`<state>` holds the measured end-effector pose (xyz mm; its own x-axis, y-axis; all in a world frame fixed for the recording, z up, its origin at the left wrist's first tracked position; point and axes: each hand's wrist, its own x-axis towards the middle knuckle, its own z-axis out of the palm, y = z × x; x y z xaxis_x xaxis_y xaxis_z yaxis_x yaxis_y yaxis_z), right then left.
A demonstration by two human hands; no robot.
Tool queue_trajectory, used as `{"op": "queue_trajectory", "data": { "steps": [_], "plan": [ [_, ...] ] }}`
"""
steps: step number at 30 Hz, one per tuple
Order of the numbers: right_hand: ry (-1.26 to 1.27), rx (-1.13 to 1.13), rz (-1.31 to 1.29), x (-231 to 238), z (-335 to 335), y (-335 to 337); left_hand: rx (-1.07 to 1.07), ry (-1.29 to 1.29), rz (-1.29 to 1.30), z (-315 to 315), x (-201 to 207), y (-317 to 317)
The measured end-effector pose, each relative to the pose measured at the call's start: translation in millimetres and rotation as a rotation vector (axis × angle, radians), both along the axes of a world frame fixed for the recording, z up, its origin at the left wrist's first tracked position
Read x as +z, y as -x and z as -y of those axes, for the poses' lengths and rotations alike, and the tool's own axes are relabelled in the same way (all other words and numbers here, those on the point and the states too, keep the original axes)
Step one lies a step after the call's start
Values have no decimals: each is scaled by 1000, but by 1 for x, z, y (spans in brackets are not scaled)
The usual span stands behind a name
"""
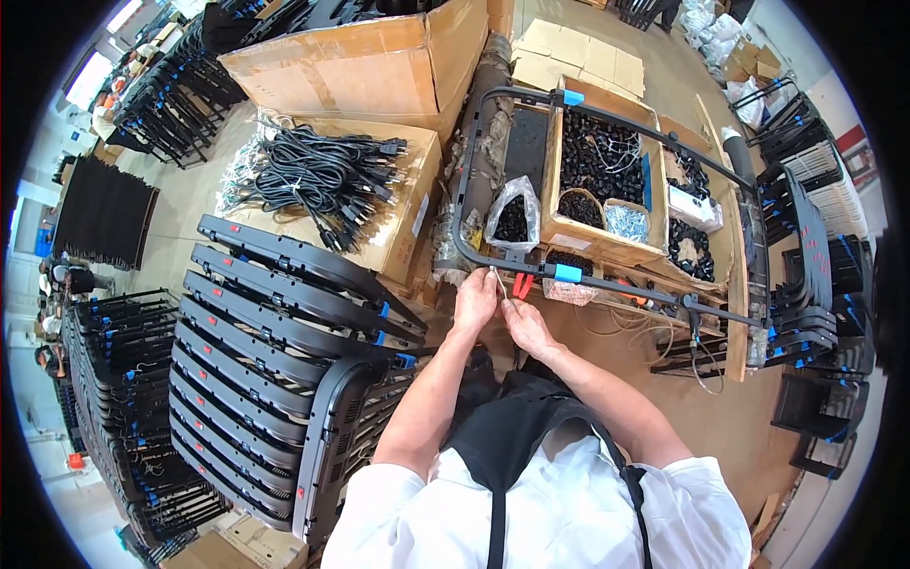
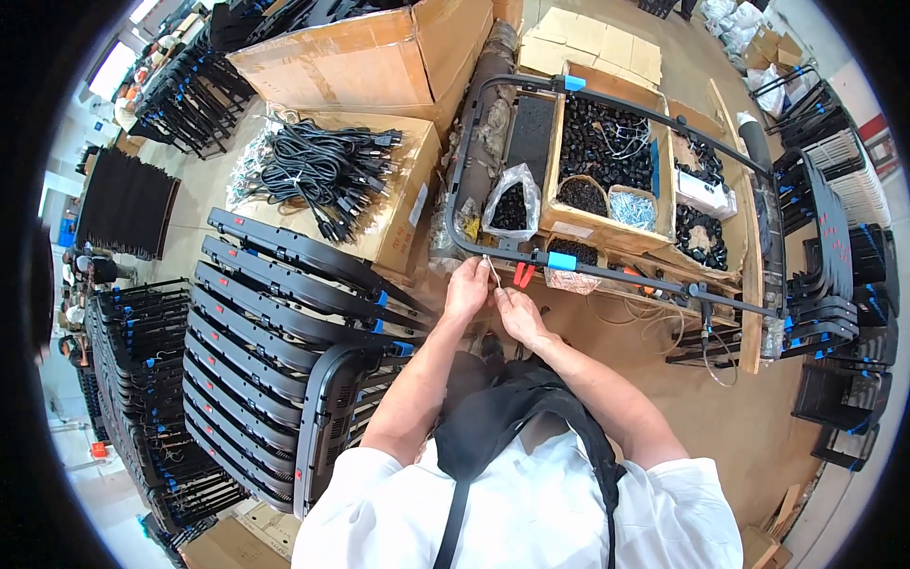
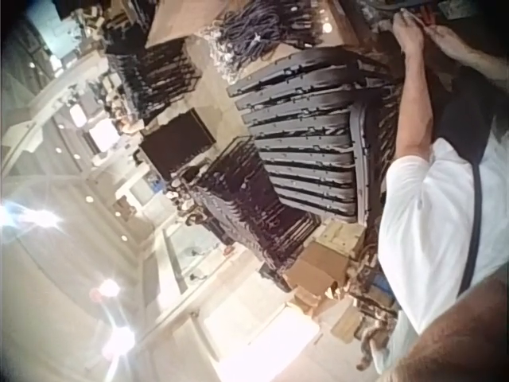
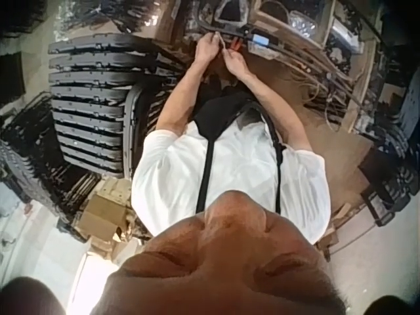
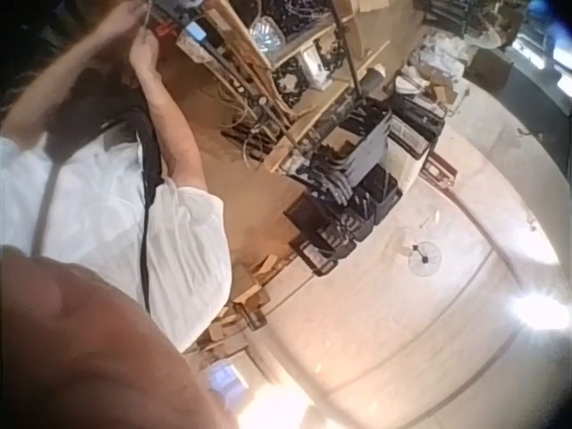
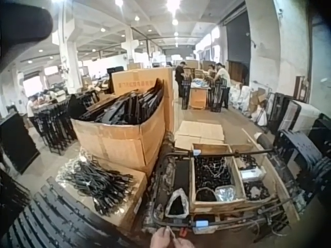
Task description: Assemble components of treadmill bases using an electric screwdriver and cable ties on a factory floor.
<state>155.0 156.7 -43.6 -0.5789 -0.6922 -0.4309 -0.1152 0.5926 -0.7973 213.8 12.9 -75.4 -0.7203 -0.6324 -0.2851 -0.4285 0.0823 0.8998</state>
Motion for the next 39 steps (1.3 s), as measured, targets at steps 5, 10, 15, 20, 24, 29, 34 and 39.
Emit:
{"op": "queue_trajectory", "data": {
  "steps": [5,10,15,20,24,29,34,39],
  "plan": [
    [36,-40,-61,-2,-5,5,148,100,6,-19,29,3],
    [65,-65,-14,-8,-4,5,68,138,88,-15,37,4],
    [91,-29,47,-10,2,2,-5,72,96,-1,33,4],
    [79,-32,142,4,11,2,226,-463,-52,0,24,1],
    [80,-22,160,-3,8,1,277,-493,-120,-9,21,2],
    [125,-70,235,-2,11,0,338,-471,-166,-8,22,10],
    [134,-92,284,-10,8,4,328,-489,-80,-11,35,14],
    [112,-89,287,-10,4,10,352,-634,-77,-16,35,9]
  ]
}}
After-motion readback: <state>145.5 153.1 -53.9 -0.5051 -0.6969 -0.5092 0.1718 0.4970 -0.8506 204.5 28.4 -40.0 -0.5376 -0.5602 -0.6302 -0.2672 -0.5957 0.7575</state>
